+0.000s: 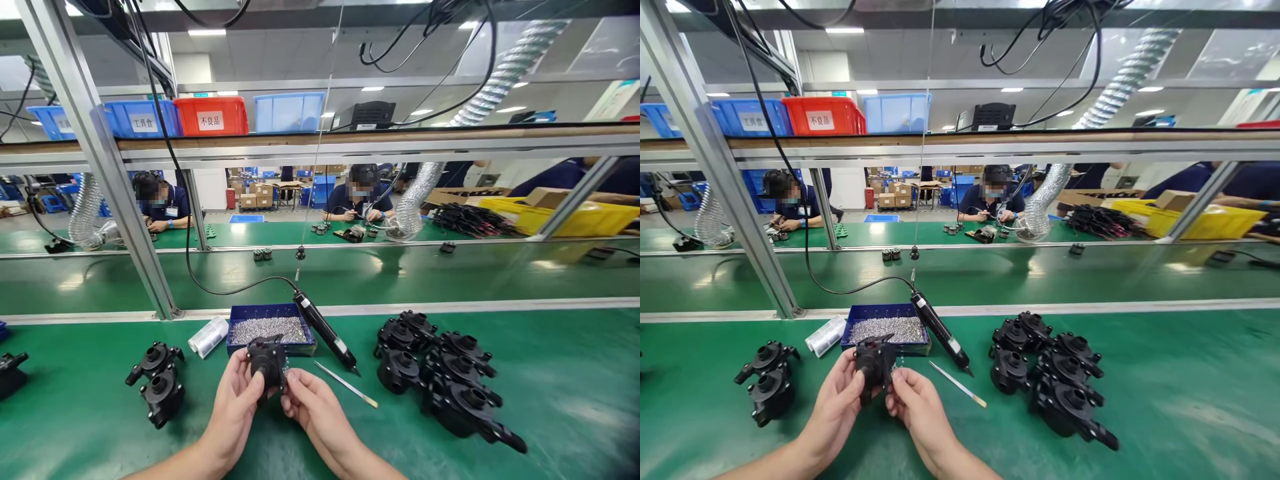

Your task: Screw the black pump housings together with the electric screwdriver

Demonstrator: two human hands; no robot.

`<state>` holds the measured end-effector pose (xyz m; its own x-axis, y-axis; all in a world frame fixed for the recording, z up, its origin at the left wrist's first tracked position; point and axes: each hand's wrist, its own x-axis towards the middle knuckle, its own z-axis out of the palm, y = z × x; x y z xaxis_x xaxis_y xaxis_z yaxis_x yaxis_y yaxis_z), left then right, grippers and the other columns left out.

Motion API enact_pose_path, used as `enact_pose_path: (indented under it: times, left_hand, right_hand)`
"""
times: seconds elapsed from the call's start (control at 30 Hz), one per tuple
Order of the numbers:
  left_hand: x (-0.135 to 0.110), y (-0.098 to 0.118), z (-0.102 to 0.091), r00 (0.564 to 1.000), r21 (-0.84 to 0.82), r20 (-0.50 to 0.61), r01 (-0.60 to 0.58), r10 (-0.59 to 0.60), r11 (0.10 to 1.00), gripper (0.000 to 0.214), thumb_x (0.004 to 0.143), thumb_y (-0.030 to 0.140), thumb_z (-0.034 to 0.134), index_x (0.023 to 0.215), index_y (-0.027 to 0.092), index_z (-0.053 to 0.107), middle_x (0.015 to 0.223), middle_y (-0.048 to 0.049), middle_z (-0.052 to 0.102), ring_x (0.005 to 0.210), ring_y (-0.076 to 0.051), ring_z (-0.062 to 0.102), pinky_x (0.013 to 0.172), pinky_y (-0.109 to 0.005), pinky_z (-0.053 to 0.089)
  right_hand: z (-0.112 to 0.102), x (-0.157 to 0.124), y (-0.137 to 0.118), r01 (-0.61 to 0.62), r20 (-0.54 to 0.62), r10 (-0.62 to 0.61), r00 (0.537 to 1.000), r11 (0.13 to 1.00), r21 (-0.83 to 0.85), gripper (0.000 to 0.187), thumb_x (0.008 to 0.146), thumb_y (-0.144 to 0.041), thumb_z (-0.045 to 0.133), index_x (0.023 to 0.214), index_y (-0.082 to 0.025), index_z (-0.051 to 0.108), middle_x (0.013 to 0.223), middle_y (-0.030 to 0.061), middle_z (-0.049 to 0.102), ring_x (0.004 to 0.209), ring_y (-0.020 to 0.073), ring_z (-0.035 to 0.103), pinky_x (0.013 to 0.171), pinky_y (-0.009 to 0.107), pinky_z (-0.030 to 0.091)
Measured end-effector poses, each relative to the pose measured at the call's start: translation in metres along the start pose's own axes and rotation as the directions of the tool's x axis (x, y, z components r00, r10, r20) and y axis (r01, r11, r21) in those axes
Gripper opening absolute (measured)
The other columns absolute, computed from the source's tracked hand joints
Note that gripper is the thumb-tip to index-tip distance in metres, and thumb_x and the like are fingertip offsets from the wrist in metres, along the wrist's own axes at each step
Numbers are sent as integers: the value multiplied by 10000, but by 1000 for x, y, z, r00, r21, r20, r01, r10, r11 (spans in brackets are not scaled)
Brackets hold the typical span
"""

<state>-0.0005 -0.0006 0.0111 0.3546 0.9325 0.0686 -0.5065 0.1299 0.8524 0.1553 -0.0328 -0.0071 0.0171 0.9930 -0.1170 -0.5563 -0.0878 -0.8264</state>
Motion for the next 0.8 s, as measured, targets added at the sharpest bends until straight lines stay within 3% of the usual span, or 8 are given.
enact_pose_path:
  times: [0.3,0.4,0.5,0.57,0.6,0.7,0.77,0.8]
  left_hand:
    - [0,-3,-7,980,170,67,-197,188,966,542,851,428,818,1298,241,575,1258,-110,648,1187,-291,598,1028,-352,467]
    - [1,-1,-9,975,178,88,-215,202,960,612,809,462,846,1305,223,581,1248,-127,652,1185,-315,598,1021,-372,480]
    - [2,6,-8,988,165,83,-139,127,977,613,780,487,863,1258,208,599,1225,-133,659,1152,-310,605,924,-355,521]
    - [3,10,-6,1000,153,26,-12,8,988,578,760,502,874,1183,207,614,1178,-119,669,1076,-277,621,804,-317,542]
    - [3,11,-4,998,146,-7,66,-65,987,560,749,506,879,1142,206,617,1153,-108,673,1027,-255,626,758,-304,547]
    - [1,8,0,953,151,-74,303,-295,941,570,688,520,902,1059,182,630,1091,-92,683,895,-208,631,700,-321,580]
    - [-2,2,1,910,186,-95,415,-405,890,607,637,531,917,1031,160,642,1056,-96,689,835,-192,627,662,-329,596]
    - [-4,-2,1,893,208,-105,450,-438,868,626,614,538,921,1021,152,643,1039,-97,691,813,-185,624,642,-323,598]
  right_hand:
    - [-2,0,-2,-3,-15,2,1000,1000,-27,473,663,-540,960,824,-141,763,691,26,691,643,120,593,668,243,469]
    - [-3,0,0,29,1,-29,1000,989,-142,472,672,-565,940,803,-152,755,709,28,693,648,140,606,664,269,471]
    - [-7,0,-4,100,34,-94,995,928,-359,475,709,-610,887,739,-171,710,671,16,659,622,164,591,631,299,462]
    - [-12,4,-17,215,39,-232,972,806,-552,440,787,-598,819,721,-187,675,675,23,656,650,191,597,648,324,476]
    - [-16,8,-26,280,40,-338,940,701,-656,403,841,-575,768,752,-194,669,718,35,672,694,210,613,681,340,492]
    - [-28,32,-64,334,81,-604,793,320,-887,297,935,-468,639,1059,-200,662,1068,107,700,996,273,639,906,409,503]
    - [-37,55,-89,277,75,-607,792,247,-929,436,874,-412,703,1241,-191,618,1291,161,632,1200,316,567,1014,455,447]
    - [-40,66,-100,244,66,-578,814,236,-941,439,839,-395,739,1209,-181,638,1265,168,643,1173,321,578,991,453,453]
